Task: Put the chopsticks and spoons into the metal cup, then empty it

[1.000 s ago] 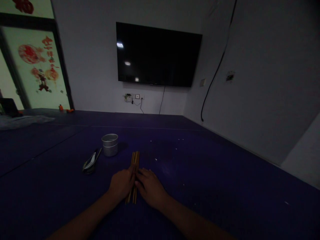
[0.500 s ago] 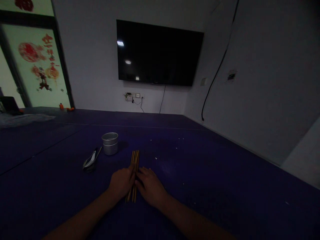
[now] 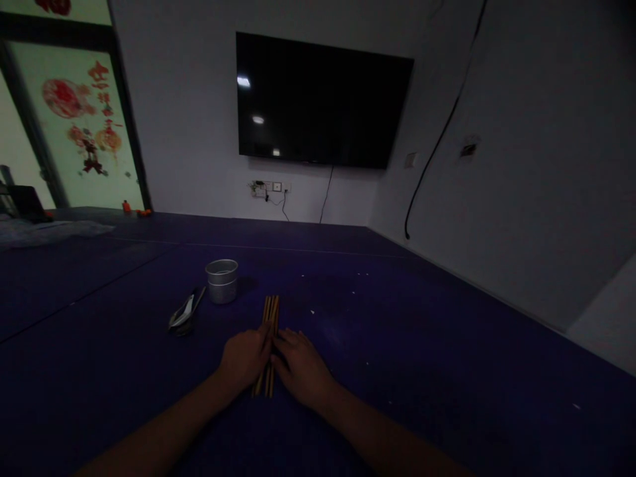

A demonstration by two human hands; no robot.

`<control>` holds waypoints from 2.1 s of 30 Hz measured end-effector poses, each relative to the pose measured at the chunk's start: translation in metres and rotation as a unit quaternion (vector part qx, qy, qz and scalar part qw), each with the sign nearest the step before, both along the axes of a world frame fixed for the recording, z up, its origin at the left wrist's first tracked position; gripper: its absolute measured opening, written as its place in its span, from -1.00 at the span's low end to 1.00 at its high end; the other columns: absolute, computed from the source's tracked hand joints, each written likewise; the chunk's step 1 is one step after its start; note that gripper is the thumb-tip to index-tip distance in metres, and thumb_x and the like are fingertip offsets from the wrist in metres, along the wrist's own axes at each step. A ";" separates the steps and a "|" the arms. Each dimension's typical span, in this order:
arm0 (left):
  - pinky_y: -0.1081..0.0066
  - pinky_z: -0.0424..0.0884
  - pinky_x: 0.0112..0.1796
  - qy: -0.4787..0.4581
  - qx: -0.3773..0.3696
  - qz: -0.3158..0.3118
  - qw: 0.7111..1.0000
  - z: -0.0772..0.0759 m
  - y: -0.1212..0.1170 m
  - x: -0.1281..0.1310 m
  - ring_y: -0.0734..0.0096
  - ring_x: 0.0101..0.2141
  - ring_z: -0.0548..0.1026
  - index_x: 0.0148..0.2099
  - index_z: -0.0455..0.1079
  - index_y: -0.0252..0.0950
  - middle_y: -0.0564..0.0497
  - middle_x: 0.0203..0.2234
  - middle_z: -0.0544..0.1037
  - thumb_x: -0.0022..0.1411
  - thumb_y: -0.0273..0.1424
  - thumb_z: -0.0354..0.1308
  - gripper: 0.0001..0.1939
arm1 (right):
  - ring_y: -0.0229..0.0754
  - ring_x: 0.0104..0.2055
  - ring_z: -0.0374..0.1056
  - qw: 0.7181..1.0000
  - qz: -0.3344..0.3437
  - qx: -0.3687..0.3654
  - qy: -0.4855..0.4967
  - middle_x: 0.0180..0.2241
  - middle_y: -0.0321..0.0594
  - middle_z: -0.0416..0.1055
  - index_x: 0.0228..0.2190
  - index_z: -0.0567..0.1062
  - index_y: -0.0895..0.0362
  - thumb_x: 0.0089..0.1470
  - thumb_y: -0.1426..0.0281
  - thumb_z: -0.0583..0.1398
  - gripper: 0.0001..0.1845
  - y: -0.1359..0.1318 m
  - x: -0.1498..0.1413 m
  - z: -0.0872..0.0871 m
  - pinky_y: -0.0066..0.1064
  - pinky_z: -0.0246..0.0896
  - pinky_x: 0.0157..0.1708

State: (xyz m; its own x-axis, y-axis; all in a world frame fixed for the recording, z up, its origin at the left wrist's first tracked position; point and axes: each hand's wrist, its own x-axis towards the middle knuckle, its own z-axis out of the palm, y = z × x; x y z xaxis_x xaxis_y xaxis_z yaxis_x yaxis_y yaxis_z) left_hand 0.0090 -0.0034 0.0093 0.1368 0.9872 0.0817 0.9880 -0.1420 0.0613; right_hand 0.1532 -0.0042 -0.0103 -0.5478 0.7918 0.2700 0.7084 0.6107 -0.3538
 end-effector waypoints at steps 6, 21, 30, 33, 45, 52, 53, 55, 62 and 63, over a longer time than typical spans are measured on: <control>0.32 0.39 -0.29 -0.007 0.001 -0.004 1.000 0.000 0.000 -0.001 0.24 -0.30 0.53 0.14 0.18 -0.25 -0.13 -0.33 0.55 0.31 -0.32 -0.29 -0.57 | -0.06 0.16 0.07 1.000 0.001 0.005 0.004 0.09 -0.10 0.23 0.07 0.27 0.06 0.16 0.34 0.02 -0.57 0.000 0.001 -0.002 -0.07 -0.12 0.14; 0.32 0.38 -0.29 -0.010 -0.006 -0.003 1.000 0.001 0.000 0.001 0.24 -0.28 0.53 0.14 0.16 -0.25 -0.14 -0.29 0.55 0.31 -0.33 -0.28 -0.58 | -0.06 0.17 0.06 1.000 0.006 0.004 0.005 0.09 -0.10 0.24 0.08 0.26 0.07 0.15 0.35 0.01 -0.56 0.002 0.001 -0.003 -0.08 -0.12 0.14; 0.31 0.38 -0.29 -0.016 -0.004 -0.004 1.000 0.001 0.000 0.001 0.22 -0.28 0.53 0.15 0.15 -0.26 -0.14 -0.29 0.55 0.31 -0.34 -0.27 -0.58 | -0.06 0.18 0.04 1.000 0.006 -0.004 0.006 0.08 -0.10 0.24 0.06 0.28 0.07 0.15 0.35 0.00 -0.57 0.000 0.001 0.000 -0.07 -0.13 0.14; 0.29 0.39 -0.30 -0.010 -0.002 -0.012 1.000 0.001 0.001 0.000 0.19 -0.29 0.53 0.15 0.16 -0.27 -0.14 -0.31 0.56 0.32 -0.33 -0.29 -0.57 | -0.04 0.18 0.04 1.000 0.006 -0.007 0.001 0.09 -0.09 0.24 0.05 0.29 0.10 0.16 0.34 -0.01 -0.58 0.000 0.001 -0.001 -0.06 -0.13 0.14; 0.31 0.40 -0.32 0.002 0.001 -0.010 1.000 -0.001 0.002 -0.001 0.22 -0.31 0.54 0.11 0.19 -0.25 -0.11 -0.34 0.56 0.32 -0.32 -0.30 -0.58 | -0.06 0.17 0.07 1.000 0.001 0.008 0.009 0.08 -0.08 0.25 0.06 0.29 0.11 0.15 0.35 0.01 -0.58 -0.001 0.001 -0.001 -0.08 -0.12 0.14; 0.31 0.40 -0.32 0.006 0.006 -0.011 1.000 0.001 0.000 -0.001 0.22 -0.32 0.54 0.12 0.20 -0.26 -0.12 -0.36 0.56 0.31 -0.31 -0.30 -0.57 | -0.04 0.16 0.08 1.000 0.001 0.016 0.003 0.07 -0.09 0.26 0.05 0.30 0.10 0.16 0.34 0.01 -0.58 -0.002 0.001 0.000 -0.06 -0.09 0.13; 0.30 0.40 -0.33 0.006 0.008 -0.010 1.000 0.001 0.000 -0.001 0.21 -0.32 0.54 0.12 0.19 -0.26 -0.13 -0.36 0.56 0.31 -0.31 -0.30 -0.57 | -0.03 0.16 0.08 1.000 0.000 0.016 0.003 0.07 -0.10 0.27 0.05 0.30 0.10 0.16 0.34 0.01 -0.59 -0.002 0.001 0.001 -0.07 -0.09 0.13; 0.30 0.39 -0.33 0.007 0.009 -0.008 1.000 0.001 0.000 -0.001 0.20 -0.32 0.54 0.13 0.19 -0.27 -0.13 -0.36 0.56 0.32 -0.31 -0.31 -0.57 | -0.03 0.16 0.08 1.000 0.002 0.015 0.004 0.06 -0.10 0.27 0.04 0.31 0.10 0.15 0.35 0.01 -0.59 -0.003 0.001 0.002 -0.06 -0.09 0.13; 0.33 0.39 -0.32 0.006 0.006 -0.004 1.000 0.002 0.000 -0.001 0.23 -0.33 0.54 0.13 0.19 -0.25 -0.11 -0.36 0.56 0.31 -0.30 -0.28 -0.58 | -0.05 0.16 0.07 1.000 0.004 0.020 0.003 0.07 -0.06 0.25 0.05 0.30 0.12 0.16 0.35 0.00 -0.59 -0.002 0.000 0.000 -0.06 -0.09 0.13; 0.33 0.39 -0.32 0.005 0.005 -0.004 1.000 0.002 0.000 -0.001 0.24 -0.32 0.54 0.13 0.19 -0.25 -0.11 -0.36 0.56 0.31 -0.30 -0.28 -0.58 | -0.05 0.16 0.07 1.000 0.004 0.020 0.003 0.07 -0.07 0.25 0.05 0.30 0.11 0.16 0.34 0.00 -0.59 -0.002 0.000 0.000 -0.06 -0.09 0.12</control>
State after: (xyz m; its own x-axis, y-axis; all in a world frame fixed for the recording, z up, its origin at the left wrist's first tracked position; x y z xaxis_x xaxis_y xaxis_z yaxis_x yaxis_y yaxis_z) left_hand 0.0079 -0.0034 0.0112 0.1465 0.9851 0.0904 0.9872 -0.1514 0.0492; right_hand 0.1534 -0.0060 -0.0107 -0.5531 0.7753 0.3049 0.7009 0.6309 -0.3328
